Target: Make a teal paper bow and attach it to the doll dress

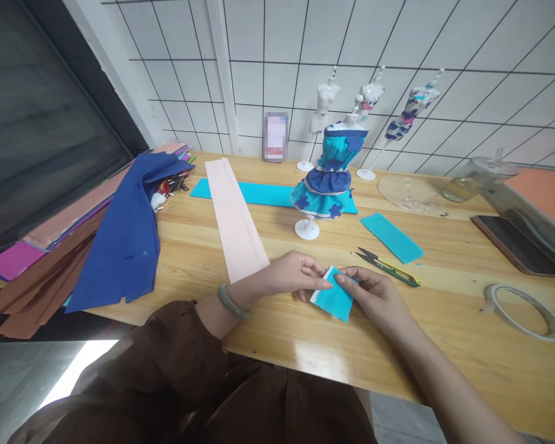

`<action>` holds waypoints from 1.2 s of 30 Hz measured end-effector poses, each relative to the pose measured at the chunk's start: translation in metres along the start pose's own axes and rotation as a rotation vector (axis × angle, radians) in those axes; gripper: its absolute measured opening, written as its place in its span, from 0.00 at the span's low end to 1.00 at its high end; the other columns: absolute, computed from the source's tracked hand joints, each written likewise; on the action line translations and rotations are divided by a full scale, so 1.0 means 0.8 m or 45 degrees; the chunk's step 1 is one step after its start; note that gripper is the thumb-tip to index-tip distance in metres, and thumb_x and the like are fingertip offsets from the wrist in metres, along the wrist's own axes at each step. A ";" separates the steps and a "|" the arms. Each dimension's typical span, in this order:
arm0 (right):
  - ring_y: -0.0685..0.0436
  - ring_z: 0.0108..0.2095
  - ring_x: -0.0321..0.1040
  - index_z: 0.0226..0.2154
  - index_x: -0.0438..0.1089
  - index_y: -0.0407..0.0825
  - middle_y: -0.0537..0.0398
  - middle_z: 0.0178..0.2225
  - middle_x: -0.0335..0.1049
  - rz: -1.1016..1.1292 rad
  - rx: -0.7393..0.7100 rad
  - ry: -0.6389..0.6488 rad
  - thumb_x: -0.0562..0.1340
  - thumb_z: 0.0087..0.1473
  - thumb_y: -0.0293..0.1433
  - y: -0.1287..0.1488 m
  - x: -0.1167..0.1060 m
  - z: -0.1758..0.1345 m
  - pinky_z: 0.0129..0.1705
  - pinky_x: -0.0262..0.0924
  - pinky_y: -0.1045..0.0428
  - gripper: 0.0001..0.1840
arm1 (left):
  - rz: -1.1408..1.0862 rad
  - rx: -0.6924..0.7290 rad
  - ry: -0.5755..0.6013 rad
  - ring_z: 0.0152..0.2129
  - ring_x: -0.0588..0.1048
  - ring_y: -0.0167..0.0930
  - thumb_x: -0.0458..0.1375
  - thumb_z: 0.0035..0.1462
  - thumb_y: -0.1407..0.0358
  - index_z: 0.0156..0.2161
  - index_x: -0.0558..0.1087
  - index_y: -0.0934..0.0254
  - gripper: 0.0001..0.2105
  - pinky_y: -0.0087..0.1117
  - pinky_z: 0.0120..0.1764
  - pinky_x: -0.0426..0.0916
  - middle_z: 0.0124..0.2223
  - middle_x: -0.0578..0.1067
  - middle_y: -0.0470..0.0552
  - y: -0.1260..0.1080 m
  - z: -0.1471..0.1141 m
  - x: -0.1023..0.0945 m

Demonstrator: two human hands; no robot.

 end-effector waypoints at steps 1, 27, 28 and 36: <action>0.47 0.27 0.67 0.28 0.71 0.48 0.54 0.27 0.72 0.000 0.007 -0.009 0.62 0.47 0.42 0.000 0.000 0.000 0.31 0.63 0.52 0.14 | 0.010 0.003 -0.003 0.18 0.70 0.23 0.63 0.43 0.57 0.35 0.71 0.69 0.17 0.23 0.20 0.65 0.23 0.72 0.47 0.001 0.001 0.000; 0.46 0.31 0.65 0.29 0.69 0.50 0.53 0.31 0.69 -0.403 -0.361 -0.514 0.61 0.49 0.39 0.003 -0.003 -0.002 0.35 0.60 0.51 0.10 | 0.422 0.194 -0.403 0.23 0.70 0.25 0.56 0.49 0.58 0.29 0.71 0.68 0.12 0.24 0.25 0.64 0.28 0.73 0.49 0.007 0.001 0.000; 0.47 0.30 0.64 0.27 0.69 0.50 0.54 0.29 0.69 -0.409 -0.354 -0.426 0.60 0.50 0.39 0.005 0.000 -0.004 0.33 0.60 0.51 0.10 | 0.461 0.227 -0.439 0.24 0.70 0.25 0.56 0.49 0.59 0.28 0.71 0.67 0.11 0.24 0.26 0.64 0.27 0.73 0.49 0.007 0.001 0.001; 0.48 0.27 0.64 0.27 0.68 0.49 0.57 0.25 0.68 -0.085 -0.173 -0.021 0.61 0.48 0.41 0.000 0.014 -0.004 0.30 0.58 0.53 0.12 | 0.753 0.494 -0.325 0.24 0.67 0.23 0.57 0.50 0.65 0.26 0.71 0.66 0.07 0.24 0.29 0.60 0.25 0.70 0.44 0.000 -0.002 0.013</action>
Point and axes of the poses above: each hand's wrist, its own z-axis towards the middle knuckle, its own x-axis out of the palm, y = z × x, the point moved 1 cm from there along z, towards the middle knuckle
